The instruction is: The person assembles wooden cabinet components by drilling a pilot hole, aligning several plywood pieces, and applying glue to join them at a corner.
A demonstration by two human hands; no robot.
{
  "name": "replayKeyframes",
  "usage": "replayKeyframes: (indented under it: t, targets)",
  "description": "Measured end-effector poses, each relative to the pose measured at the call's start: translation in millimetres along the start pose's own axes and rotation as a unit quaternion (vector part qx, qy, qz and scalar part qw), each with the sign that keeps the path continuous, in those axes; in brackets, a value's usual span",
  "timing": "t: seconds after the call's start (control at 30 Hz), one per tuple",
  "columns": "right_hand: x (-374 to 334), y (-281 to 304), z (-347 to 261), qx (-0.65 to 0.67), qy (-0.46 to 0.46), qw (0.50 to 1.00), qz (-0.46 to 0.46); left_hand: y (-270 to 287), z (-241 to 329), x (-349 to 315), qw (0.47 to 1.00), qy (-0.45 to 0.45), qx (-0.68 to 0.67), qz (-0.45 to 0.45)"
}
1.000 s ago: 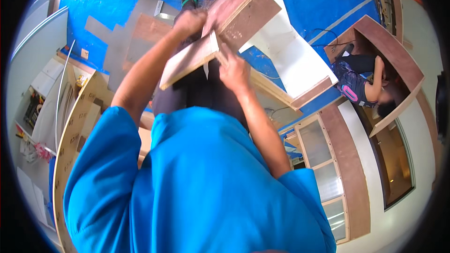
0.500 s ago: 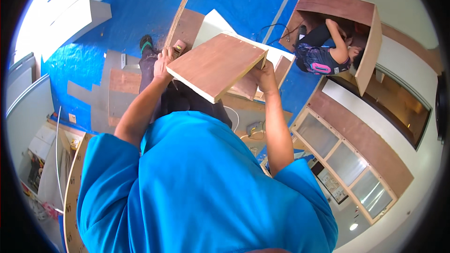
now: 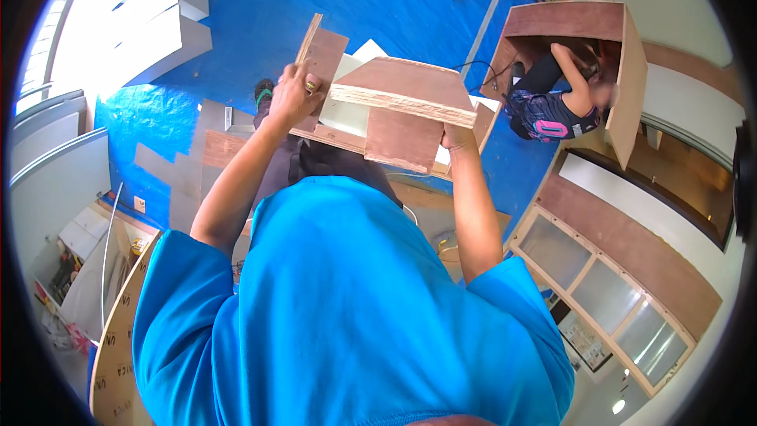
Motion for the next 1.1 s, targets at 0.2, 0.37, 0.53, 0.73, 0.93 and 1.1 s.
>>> replayKeyframes:
  t: [0.2,0.37,0.53,0.73,0.93,1.1]
  targets:
    - [6,24,22,0.066,0.037,0.995,-0.064,83,125,-34,0.921,-0.289,-0.262,0.008]
    - [10,19,22,0.066,0.012,0.997,-0.04,83,136,-44,0.923,-0.316,-0.215,0.043]
    - [13,11,18,0.029,-0.025,0.984,-0.172,87,143,-70,0.927,-0.287,-0.221,0.101]
    - [14,-25,14,0.051,-0.028,0.97,-0.236,98,123,-90,0.924,-0.294,-0.205,0.135]
    - [7,-102,-2,0.029,-0.005,0.983,-0.184,98,56,-126,0.906,-0.167,-0.284,0.265]
    - [-2,-220,-5,-0.039,0.159,0.964,-0.21,79,-38,-200,0.627,-0.052,-0.777,0.002]
Point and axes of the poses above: each hand's wrist, its own x-axis towards the middle knuckle, its own y-axis out of the back of the hand, z = x × y, the point moved 4 cm from there along x, towards the middle knuckle, and after that the axes turned 6 degrees about -z, right-handed, at the moved point
